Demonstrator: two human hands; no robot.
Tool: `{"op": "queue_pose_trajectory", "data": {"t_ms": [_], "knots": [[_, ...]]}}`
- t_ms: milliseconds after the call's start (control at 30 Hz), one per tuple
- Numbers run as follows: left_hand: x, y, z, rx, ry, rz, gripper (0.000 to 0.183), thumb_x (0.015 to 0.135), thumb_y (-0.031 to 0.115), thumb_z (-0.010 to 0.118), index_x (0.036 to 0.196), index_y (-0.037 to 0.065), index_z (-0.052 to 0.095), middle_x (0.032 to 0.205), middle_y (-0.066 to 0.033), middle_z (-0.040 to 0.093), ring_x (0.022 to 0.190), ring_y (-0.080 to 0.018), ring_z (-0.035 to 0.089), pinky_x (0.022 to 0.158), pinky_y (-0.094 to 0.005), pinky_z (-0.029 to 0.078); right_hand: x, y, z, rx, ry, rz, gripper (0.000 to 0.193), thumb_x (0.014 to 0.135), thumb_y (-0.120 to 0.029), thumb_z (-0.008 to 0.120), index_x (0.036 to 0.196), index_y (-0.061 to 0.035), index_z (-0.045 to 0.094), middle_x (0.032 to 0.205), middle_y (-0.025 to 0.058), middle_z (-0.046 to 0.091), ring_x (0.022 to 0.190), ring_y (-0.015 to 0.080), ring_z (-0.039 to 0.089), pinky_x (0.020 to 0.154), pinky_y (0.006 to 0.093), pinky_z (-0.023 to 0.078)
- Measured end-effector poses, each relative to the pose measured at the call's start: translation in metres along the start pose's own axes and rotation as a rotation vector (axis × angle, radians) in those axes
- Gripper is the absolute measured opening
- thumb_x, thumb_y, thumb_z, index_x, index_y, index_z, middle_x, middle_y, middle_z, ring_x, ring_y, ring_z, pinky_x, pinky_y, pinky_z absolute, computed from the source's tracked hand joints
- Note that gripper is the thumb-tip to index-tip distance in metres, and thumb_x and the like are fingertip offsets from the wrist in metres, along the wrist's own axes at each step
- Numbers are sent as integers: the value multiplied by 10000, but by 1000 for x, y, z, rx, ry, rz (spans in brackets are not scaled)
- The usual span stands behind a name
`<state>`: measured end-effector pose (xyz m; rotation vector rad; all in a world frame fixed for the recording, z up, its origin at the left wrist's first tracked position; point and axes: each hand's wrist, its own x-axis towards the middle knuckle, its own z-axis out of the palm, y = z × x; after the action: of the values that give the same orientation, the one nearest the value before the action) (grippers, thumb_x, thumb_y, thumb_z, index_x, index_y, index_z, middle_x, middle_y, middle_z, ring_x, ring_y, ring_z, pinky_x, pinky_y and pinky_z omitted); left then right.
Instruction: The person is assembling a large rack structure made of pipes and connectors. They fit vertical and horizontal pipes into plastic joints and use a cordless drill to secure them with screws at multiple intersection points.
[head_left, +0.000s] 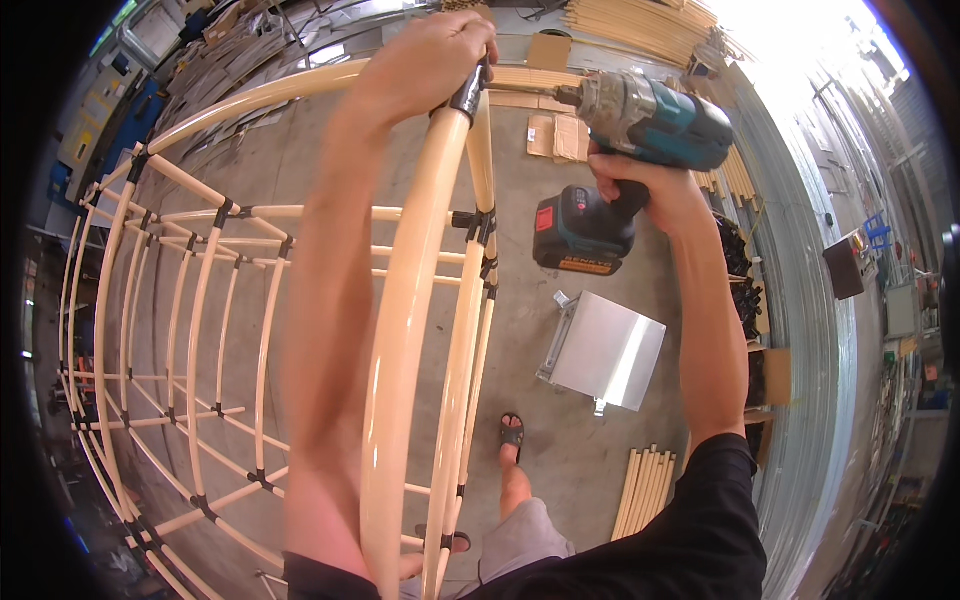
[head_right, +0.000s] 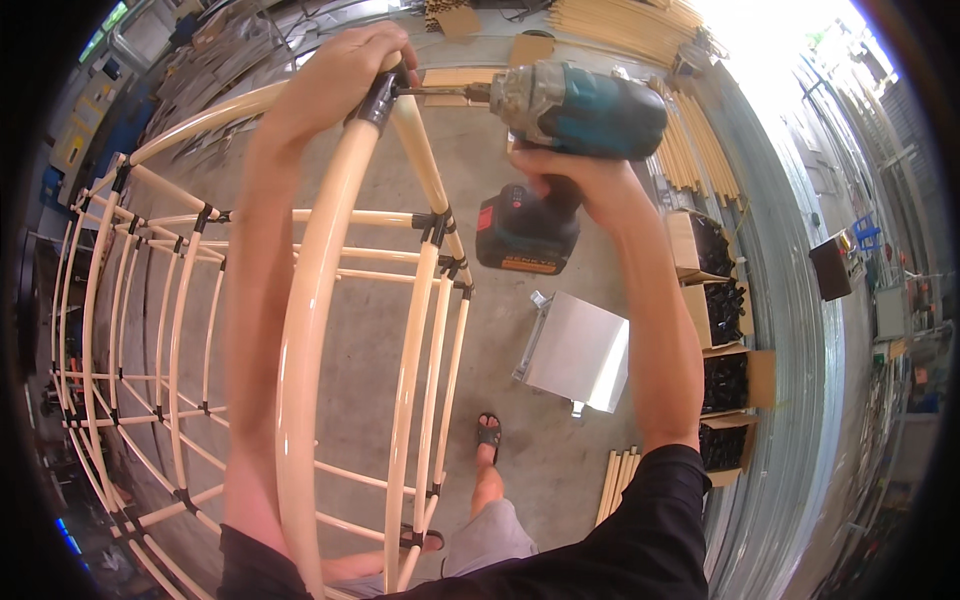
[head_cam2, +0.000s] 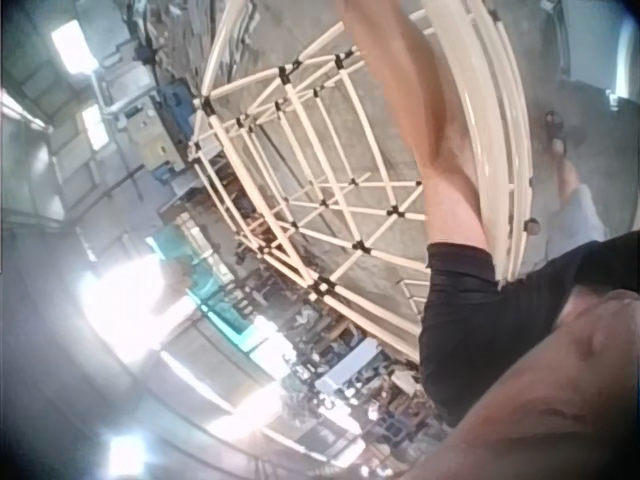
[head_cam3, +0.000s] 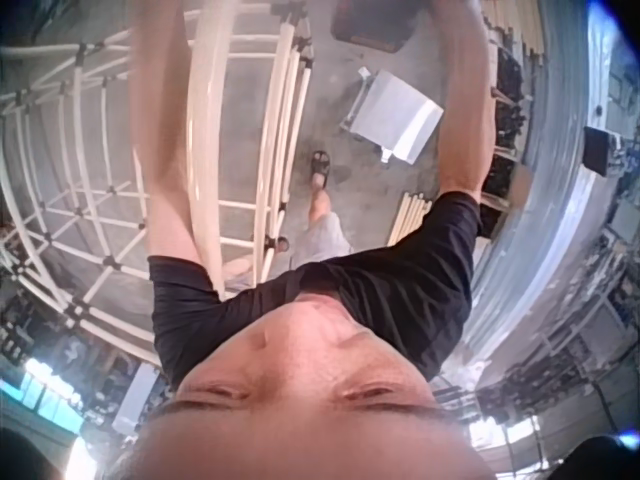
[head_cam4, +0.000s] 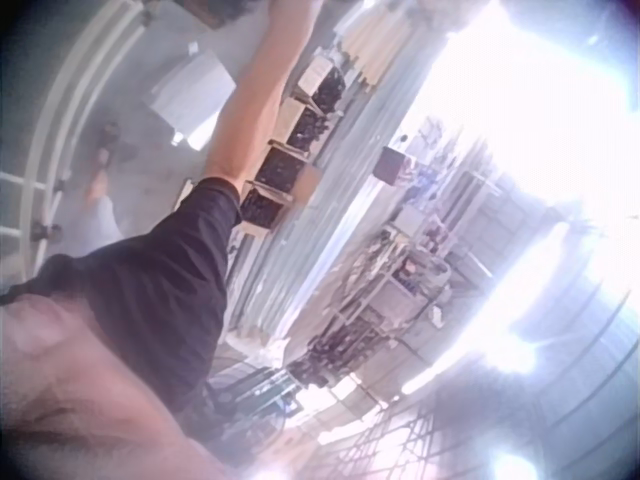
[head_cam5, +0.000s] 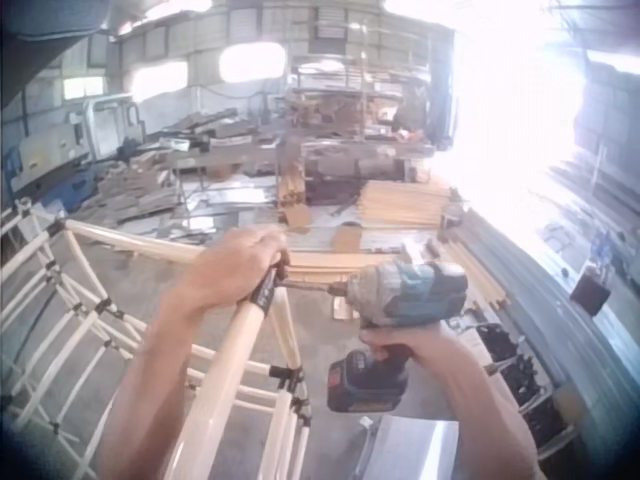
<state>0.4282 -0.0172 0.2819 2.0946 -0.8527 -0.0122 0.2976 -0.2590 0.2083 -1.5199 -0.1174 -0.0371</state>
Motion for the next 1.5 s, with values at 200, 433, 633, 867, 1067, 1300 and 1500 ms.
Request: {"op": "queue_pose_trajectory", "data": {"t_ms": [200, 433, 633, 867, 1067, 1300, 1500], "knots": [[-2, 2, -3, -48, -10, -8, 355, 981, 276, 434, 885, 4, 640, 845, -96, 677, 805, -170, 625, 821, -294, 471, 4, 11, -4, 68, -28, 23, 161, 817, -100, 744, 895, -22, 626, 704, 32, 587, 588, 131, 543, 568, 278, 439], [-4, 11, -5, 92, -28, -7, 358, 937, 264, 405, 872, 11, 650, 860, -110, 687, 834, -202, 621, 824, -327, 460, 8, 13, -9, -167, 7, -58, 204, 792, -162, 805, 933, -70, 692, 755, -8, 634, 634, 94, 567, 600, 253, 445], [-1, 1, -17, 86, -201, 24, 452, 1035, 387, 375, 1004, 3, 613, 999, -108, 660, 909, -181, 578, 884, -318, 429, 14, 5, -20, -305, -20, -89, 312, 735, -280, 867, 938, -97, 716, 790, -17, 676, 717, 94, 612, 680, 272, 479], [11, -14, -8, 630, 43, -144, 475, 1043, 404, 385, 1149, -10, 593, 996, -198, 638, 954, -312, 611, 874, -413, 466, 18, 27, -29, -222, -60, -144, 287, 735, -248, 868, 910, -90, 704, 773, -5, 666, 682, 96, 606, 631, 266, 475], [1, -7, 19, 666, 403, -296, 467, 1023, 409, 414, 1265, 24, 519, 1323, -166, 563, 1284, -291, 499, 1050, -446, 431, 28, 47, -31, -186, -123, -130, 286, 727, -150, 858, 940, -67, 686, 745, -16, 631, 601, 81, 552, 510, 260, 443], [-34, 40, 64, 962, 539, -341, 452, 988, 422, 518, 1130, -6, 541, 1208, -219, 570, 1066, -333, 623, 850, -443, 538, -31, 119, -54, -326, -80, 57, 231, 794, -163, 837, 939, -66, 685, 792, -23, 644, 687, 72, 579, 621, 260, 499], [-58, 60, 87, 1070, 659, -456, 346, 944, 364, 626, 941, 27, 548, 837, -138, 664, 804, -329, 679, 668, -422, 537, -29, 179, -81, -467, -300, -195, 205, 805, -234, 817, 903, -81, 721, 884, 53, 710, 766, 198, 671, 695, 314, 535]]}}
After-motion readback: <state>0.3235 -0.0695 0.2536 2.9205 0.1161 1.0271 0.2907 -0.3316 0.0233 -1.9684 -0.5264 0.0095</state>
